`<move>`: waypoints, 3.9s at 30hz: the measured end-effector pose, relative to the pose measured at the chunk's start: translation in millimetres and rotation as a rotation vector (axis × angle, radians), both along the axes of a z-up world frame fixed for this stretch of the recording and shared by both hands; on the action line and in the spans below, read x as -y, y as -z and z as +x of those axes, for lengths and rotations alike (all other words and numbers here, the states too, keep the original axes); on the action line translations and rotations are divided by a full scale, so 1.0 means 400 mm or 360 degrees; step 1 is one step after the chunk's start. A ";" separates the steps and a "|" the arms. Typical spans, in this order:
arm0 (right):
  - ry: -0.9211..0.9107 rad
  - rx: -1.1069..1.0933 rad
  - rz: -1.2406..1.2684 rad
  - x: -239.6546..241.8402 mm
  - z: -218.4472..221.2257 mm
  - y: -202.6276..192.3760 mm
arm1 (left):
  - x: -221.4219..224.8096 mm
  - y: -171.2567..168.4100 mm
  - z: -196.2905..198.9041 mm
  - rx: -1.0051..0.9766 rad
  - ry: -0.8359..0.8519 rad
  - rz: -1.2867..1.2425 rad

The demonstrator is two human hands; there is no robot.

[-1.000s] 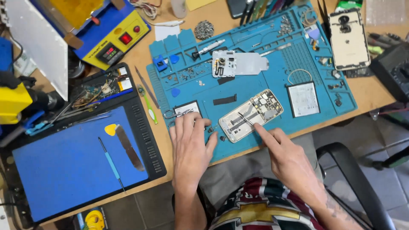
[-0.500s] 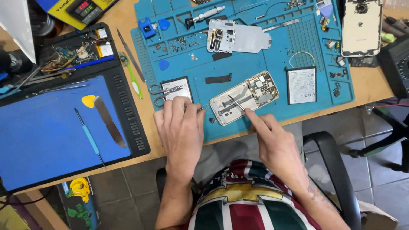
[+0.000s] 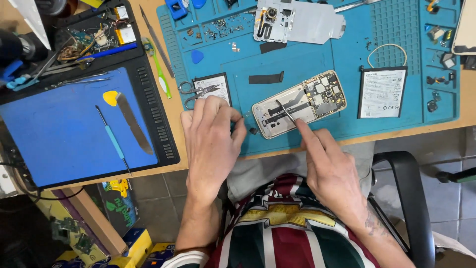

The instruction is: Disassembling a mobile phone, testing battery voltage with a multimeter, and performing repairs on the motherboard.

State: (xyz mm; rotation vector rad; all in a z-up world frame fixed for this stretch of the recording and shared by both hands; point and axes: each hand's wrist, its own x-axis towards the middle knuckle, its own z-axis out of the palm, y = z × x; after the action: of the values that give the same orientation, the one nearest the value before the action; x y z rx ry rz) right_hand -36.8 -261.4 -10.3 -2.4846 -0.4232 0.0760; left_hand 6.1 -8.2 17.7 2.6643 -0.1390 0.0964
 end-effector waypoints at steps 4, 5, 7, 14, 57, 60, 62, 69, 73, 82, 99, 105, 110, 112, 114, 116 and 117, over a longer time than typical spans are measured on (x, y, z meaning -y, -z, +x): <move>0.0031 -0.0029 0.0068 0.013 -0.002 0.020 | 0.002 -0.022 -0.002 0.0031 0.0005 0.0049; 0.0013 -0.0026 0.0073 0.012 -0.004 0.020 | 0.003 -0.010 -0.010 0.0034 -0.0014 0.0053; 0.0009 -0.0048 0.0132 0.016 0.001 0.021 | 0.010 0.014 -0.021 0.0072 -0.0058 0.0051; -0.0127 -0.0007 0.0368 0.035 0.025 0.020 | 0.011 0.047 -0.026 0.0058 -0.0250 -0.0175; 0.0111 0.0053 0.0007 -0.009 0.001 0.026 | -0.089 0.003 0.077 -0.0419 0.0349 -0.0617; 0.0098 0.0193 -0.0203 -0.020 0.003 0.021 | -0.097 0.013 0.075 -0.0403 0.0371 -0.0713; 0.0085 0.0267 -0.0324 -0.028 0.004 0.016 | -0.098 0.015 0.074 -0.0386 0.0371 -0.0757; 0.0065 0.0371 -0.0503 -0.046 0.005 0.012 | -0.092 0.009 0.068 -0.0311 0.0363 -0.0862; 0.0071 0.0381 -0.0552 -0.062 0.005 -0.003 | -0.097 0.008 0.069 -0.0300 0.0381 -0.0908; 0.0085 0.0502 -0.0859 -0.090 0.011 -0.015 | -0.101 0.018 0.068 -0.0247 0.0432 -0.0938; 0.0059 0.0583 -0.0917 -0.116 -0.006 -0.026 | -0.098 0.013 0.067 -0.0250 0.0535 -0.1008; 0.0044 0.0585 -0.0867 -0.125 -0.006 -0.025 | -0.100 0.017 0.067 -0.0216 0.0547 -0.0986; 0.0028 0.0592 -0.0839 -0.124 -0.007 -0.032 | -0.099 0.016 0.066 -0.0222 0.0537 -0.0979; 0.0041 0.0650 -0.0881 -0.115 -0.015 -0.026 | -0.100 0.017 0.065 -0.0215 0.0539 -0.0975; 0.0022 0.0625 -0.0822 -0.124 -0.014 -0.025 | -0.100 0.019 0.066 -0.0213 0.0530 -0.0971; 0.0007 0.0601 -0.0765 -0.130 -0.015 -0.025 | -0.099 0.021 0.068 -0.0210 0.0525 -0.0967; -0.0008 0.0601 -0.0772 -0.133 -0.015 -0.024 | -0.099 0.022 0.068 -0.0197 0.0510 -0.0977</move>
State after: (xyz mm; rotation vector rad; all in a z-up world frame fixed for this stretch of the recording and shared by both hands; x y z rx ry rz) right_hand -42.9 -208.3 -0.5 -2.9844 -0.6274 -0.3317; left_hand 33.4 31.2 8.9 2.0018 -0.4196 -0.1138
